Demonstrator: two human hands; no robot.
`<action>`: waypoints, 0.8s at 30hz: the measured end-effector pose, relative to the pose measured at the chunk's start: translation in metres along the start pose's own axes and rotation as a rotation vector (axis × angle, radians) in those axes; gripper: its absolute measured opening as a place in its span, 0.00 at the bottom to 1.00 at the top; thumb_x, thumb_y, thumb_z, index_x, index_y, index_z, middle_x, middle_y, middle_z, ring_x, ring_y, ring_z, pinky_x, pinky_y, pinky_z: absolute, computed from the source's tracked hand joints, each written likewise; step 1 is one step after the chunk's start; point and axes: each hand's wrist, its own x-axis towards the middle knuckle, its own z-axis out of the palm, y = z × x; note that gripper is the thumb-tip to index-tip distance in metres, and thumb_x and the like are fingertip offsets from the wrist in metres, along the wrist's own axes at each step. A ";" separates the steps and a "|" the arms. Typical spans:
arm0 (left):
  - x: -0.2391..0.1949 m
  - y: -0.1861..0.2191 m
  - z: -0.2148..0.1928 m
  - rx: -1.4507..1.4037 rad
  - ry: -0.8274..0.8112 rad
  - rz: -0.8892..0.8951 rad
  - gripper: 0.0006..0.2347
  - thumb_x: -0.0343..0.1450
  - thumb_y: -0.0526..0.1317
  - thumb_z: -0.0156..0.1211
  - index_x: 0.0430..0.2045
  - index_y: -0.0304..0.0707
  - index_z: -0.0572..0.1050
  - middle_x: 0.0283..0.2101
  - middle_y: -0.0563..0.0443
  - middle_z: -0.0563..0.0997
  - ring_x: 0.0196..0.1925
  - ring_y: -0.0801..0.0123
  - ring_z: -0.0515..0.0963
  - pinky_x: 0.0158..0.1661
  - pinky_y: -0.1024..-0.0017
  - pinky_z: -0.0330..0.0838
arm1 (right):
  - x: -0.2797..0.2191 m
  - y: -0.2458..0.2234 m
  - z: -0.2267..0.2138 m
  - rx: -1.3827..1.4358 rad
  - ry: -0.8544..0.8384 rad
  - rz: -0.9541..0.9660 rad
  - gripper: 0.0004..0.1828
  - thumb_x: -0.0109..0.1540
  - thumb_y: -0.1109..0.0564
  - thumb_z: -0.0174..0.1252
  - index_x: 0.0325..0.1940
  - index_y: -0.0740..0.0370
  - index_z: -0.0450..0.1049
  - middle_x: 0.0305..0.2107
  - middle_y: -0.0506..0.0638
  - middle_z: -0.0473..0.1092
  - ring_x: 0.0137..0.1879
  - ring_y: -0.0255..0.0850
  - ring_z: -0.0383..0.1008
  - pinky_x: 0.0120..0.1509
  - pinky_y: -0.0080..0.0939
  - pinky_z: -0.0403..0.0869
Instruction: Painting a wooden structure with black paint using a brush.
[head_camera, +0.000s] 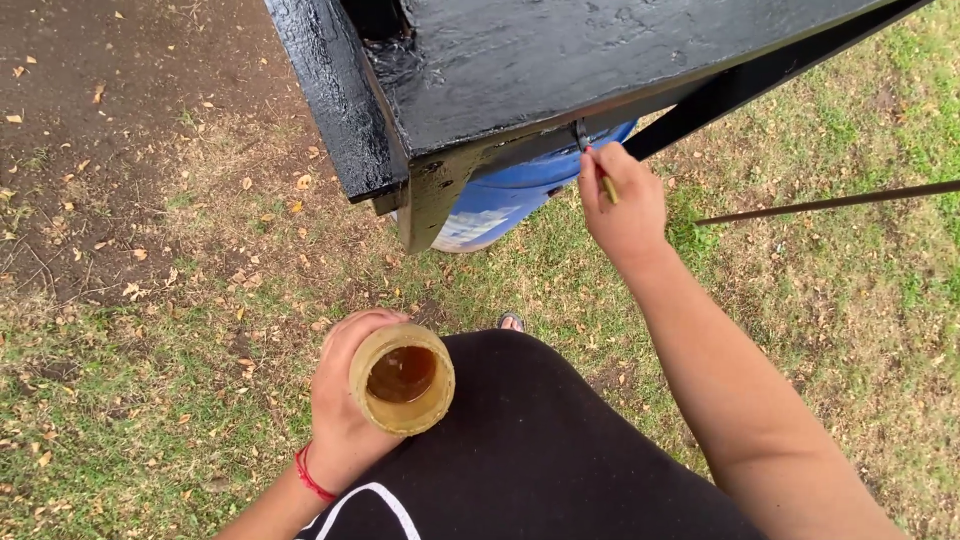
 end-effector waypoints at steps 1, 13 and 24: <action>0.001 -0.001 0.000 -0.009 -0.002 -0.008 0.27 0.57 0.46 0.74 0.47 0.38 0.71 0.49 0.49 0.78 0.53 0.63 0.78 0.56 0.66 0.69 | -0.002 -0.001 -0.005 0.041 0.007 -0.007 0.14 0.72 0.62 0.48 0.33 0.67 0.69 0.18 0.48 0.68 0.17 0.31 0.65 0.14 0.28 0.60; 0.008 -0.001 0.004 0.015 -0.055 -0.025 0.28 0.55 0.48 0.75 0.46 0.41 0.72 0.49 0.52 0.79 0.53 0.64 0.78 0.57 0.65 0.68 | -0.016 0.012 -0.010 0.063 -0.067 -0.021 0.13 0.73 0.62 0.47 0.34 0.66 0.69 0.20 0.47 0.65 0.19 0.30 0.61 0.16 0.26 0.59; 0.015 0.013 0.011 -0.148 0.030 -0.045 0.26 0.57 0.40 0.75 0.48 0.36 0.70 0.49 0.47 0.77 0.53 0.64 0.78 0.59 0.68 0.72 | -0.118 -0.031 -0.027 0.456 0.122 0.099 0.04 0.69 0.61 0.53 0.47 0.63 0.72 0.35 0.51 0.76 0.39 0.37 0.79 0.42 0.33 0.77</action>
